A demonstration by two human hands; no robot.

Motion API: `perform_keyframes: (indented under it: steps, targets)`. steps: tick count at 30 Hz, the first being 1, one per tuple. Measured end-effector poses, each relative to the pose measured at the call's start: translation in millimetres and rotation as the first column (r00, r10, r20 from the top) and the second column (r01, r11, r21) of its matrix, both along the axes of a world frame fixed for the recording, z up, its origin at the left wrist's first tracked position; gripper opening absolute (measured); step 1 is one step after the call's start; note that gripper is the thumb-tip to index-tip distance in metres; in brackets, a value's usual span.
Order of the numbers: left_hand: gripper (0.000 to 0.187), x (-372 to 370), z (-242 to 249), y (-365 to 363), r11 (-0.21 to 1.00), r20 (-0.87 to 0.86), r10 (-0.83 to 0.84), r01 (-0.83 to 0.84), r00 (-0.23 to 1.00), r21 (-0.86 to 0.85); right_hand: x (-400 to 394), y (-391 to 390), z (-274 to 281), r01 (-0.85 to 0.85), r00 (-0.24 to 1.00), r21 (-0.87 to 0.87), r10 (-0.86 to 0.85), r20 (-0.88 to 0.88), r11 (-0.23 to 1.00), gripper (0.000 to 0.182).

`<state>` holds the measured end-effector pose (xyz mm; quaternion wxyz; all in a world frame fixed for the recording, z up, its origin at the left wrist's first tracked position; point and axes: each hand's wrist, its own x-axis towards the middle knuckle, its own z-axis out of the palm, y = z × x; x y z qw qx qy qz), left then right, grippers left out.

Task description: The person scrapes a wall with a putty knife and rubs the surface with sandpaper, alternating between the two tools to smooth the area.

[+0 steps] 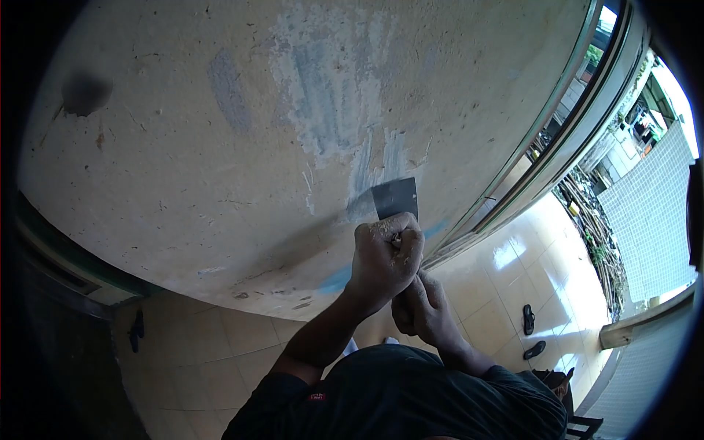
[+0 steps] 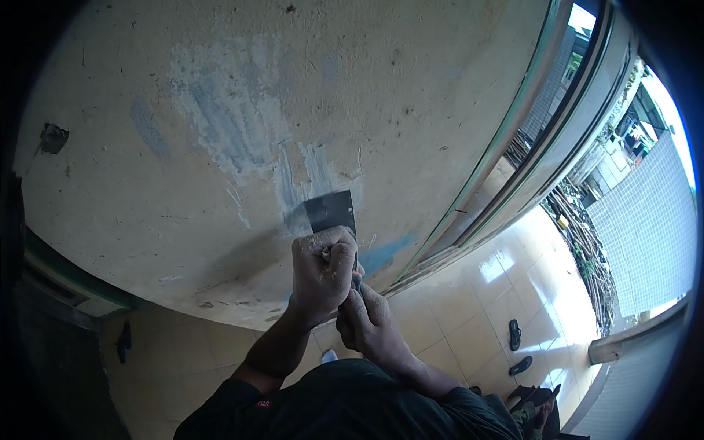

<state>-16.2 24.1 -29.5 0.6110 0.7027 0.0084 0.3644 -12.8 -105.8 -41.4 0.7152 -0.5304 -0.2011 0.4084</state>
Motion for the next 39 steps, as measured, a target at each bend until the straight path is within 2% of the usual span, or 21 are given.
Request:
perform_keyframes:
  steps: [3,5,10,12,15,19,24,28,30,32,36,39]
  targets:
    - [0.017,0.4,-4.8,2.1,1.000,-0.040,0.011,-0.011,0.999,0.009,-0.3,5.7,-3.8,0.022,1.000,0.006,-0.022,-0.006,1.000,0.026]
    - [0.024,2.4,11.6,5.7,0.995,0.038,0.000,-0.004,0.999,0.102,3.5,8.3,1.7,0.025,0.999,0.026,-0.026,0.038,0.999,0.026]
    - [0.023,-0.4,3.3,2.7,0.996,0.072,-0.021,0.015,0.997,0.090,1.6,3.4,0.9,0.006,1.000,0.028,-0.006,0.021,1.000,0.026]
    - [0.023,-4.6,-5.6,0.4,0.999,-0.018,-0.045,0.045,0.999,0.003,-0.6,2.1,-4.4,0.006,1.000,-0.026,-0.006,0.022,1.000,0.025]
    - [0.017,0.8,3.2,4.3,1.000,0.014,-0.008,0.007,1.000,0.021,1.8,6.8,4.7,0.006,1.000,-0.010,-0.006,0.018,1.000,0.025]
    - [0.018,3.6,16.9,5.6,0.997,0.074,-0.004,-0.002,0.997,0.074,8.9,7.1,9.0,-0.010,0.998,0.033,0.008,0.068,0.999,0.025]
    - [0.018,-2.1,0.0,-1.6,0.998,0.021,-0.010,0.011,1.000,-0.055,1.7,3.2,-4.6,0.002,1.000,-0.020,-0.001,0.021,1.000,0.026]
    - [0.018,1.7,14.5,6.4,1.000,0.018,0.008,-0.008,1.000,0.030,6.6,11.4,5.1,0.009,0.996,0.062,-0.014,0.083,0.998,0.026]
    - [0.018,4.4,24.0,8.4,0.997,0.080,-0.005,-0.002,0.997,0.081,10.3,11.7,9.3,-0.002,0.994,0.056,-0.004,0.107,0.998,0.026]
    - [0.018,1.7,18.7,6.7,0.999,0.071,-0.007,0.004,0.997,0.043,9.9,9.9,9.1,-0.008,0.991,0.057,0.000,0.137,0.998,0.026]
    - [0.018,-5.9,2.8,-0.7,0.997,0.030,-0.012,0.014,0.999,-0.072,0.1,6.7,-1.2,-0.004,0.998,0.001,0.004,0.065,1.000,0.025]
    - [0.020,-4.9,11.4,4.9,1.000,-0.031,0.004,-0.004,1.000,0.012,1.9,8.7,2.0,-0.005,0.999,0.005,0.004,0.031,1.000,0.026]
